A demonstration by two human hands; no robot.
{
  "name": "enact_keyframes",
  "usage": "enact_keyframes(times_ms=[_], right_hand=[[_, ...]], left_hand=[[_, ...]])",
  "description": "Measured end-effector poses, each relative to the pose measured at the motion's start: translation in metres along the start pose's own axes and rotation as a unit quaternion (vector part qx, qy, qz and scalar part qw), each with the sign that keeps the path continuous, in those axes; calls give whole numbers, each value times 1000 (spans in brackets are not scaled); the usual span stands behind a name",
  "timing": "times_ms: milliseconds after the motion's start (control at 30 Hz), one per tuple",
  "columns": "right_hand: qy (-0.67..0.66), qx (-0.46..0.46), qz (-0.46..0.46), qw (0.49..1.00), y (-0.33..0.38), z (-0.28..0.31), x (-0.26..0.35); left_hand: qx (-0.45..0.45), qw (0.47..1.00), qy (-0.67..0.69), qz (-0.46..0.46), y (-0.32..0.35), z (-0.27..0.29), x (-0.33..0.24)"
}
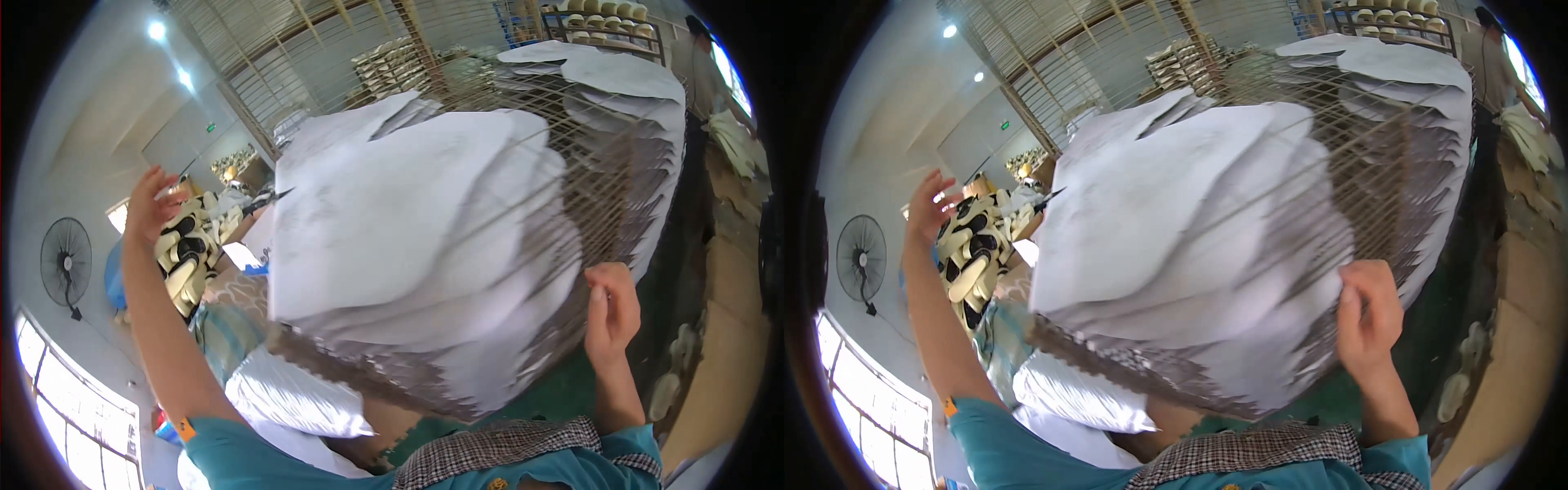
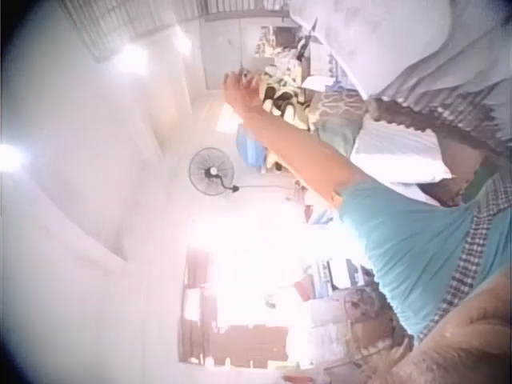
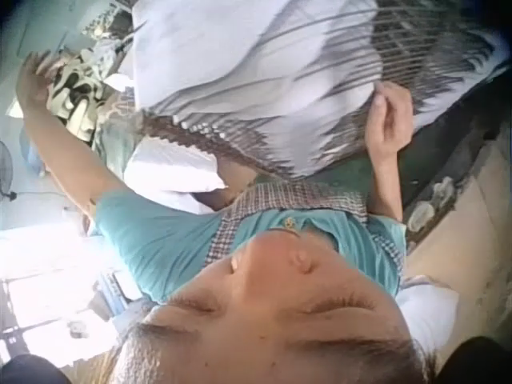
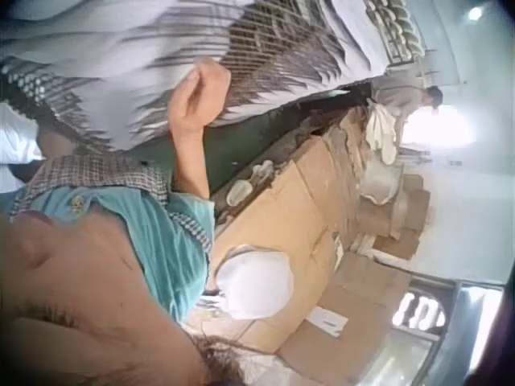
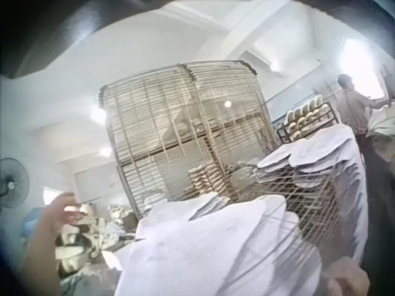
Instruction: Applying adhesive to shoe material pieces using a spray gun and organizing them on a drying rack.
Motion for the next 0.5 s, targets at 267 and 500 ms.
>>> enact_keyframes(times_ms=[267,500], right_hand=[[-19,20,325,945,92,-172,179],[141,67,369,916,137,-234,184]], left_hand=[[-4,991,127,49,-144,-11,178],[29,981,189,33,-229,-124,232]])
Point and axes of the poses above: each hand's wrist, its own y-axis away from the middle knuckle, its own z-axis out of the back of the hand, x = y × z, the point moved 7 cm from there along -y, towards the middle knuckle, and after that the axes turned 14 degrees about -x, right-handed, at the moved point
